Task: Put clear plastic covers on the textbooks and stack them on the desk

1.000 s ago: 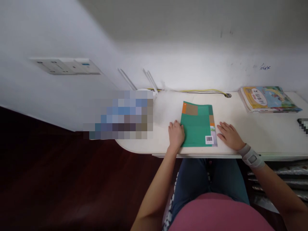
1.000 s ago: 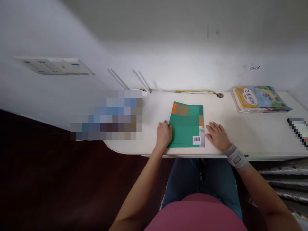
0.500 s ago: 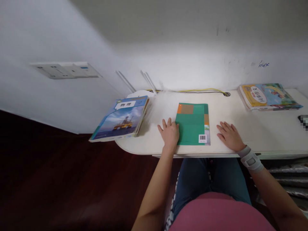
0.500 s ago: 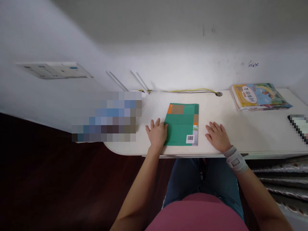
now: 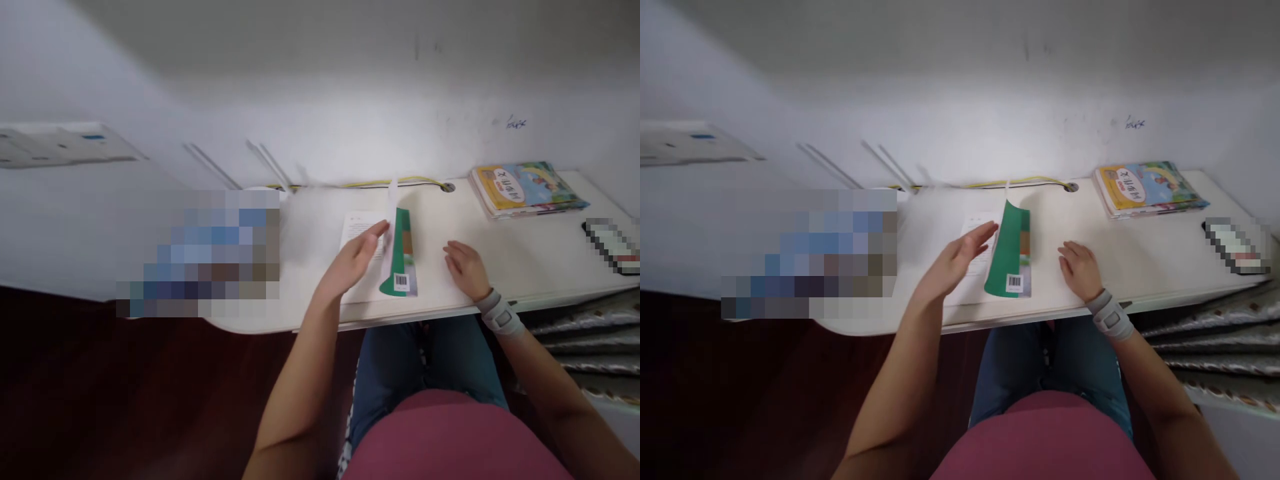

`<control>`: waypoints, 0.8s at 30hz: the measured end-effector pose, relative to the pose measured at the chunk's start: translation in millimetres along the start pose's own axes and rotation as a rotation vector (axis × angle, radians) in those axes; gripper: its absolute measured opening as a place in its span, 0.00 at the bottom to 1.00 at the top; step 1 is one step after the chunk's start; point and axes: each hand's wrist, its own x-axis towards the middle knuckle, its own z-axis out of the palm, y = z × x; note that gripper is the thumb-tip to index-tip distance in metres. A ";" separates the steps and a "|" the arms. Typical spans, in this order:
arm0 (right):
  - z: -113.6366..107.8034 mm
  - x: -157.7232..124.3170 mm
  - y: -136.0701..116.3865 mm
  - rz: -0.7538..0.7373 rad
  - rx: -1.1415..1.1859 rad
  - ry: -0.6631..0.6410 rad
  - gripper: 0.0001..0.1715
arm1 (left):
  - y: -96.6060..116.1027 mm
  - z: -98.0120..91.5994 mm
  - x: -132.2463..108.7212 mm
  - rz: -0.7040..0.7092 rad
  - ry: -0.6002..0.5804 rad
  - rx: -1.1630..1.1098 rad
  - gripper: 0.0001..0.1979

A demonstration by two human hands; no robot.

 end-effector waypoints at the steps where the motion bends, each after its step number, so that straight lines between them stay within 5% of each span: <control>1: -3.0 -2.0 5.6 0.050 -0.018 0.022 0.23 | 7.0 10.5 5.5 0.037 -0.036 0.063 0.37; 5: -12.8 -19.7 28.8 0.235 -0.208 -0.033 0.24 | 27.0 79.1 26.7 0.054 -0.154 0.425 0.34; 10: -20.8 -33.7 40.2 0.226 -0.257 -0.152 0.27 | 34.0 144.1 45.9 0.113 -0.141 0.632 0.31; 24: -26.4 -29.8 43.6 0.255 -0.155 -0.242 0.28 | 30.1 148.9 51.1 0.129 -0.278 0.720 0.32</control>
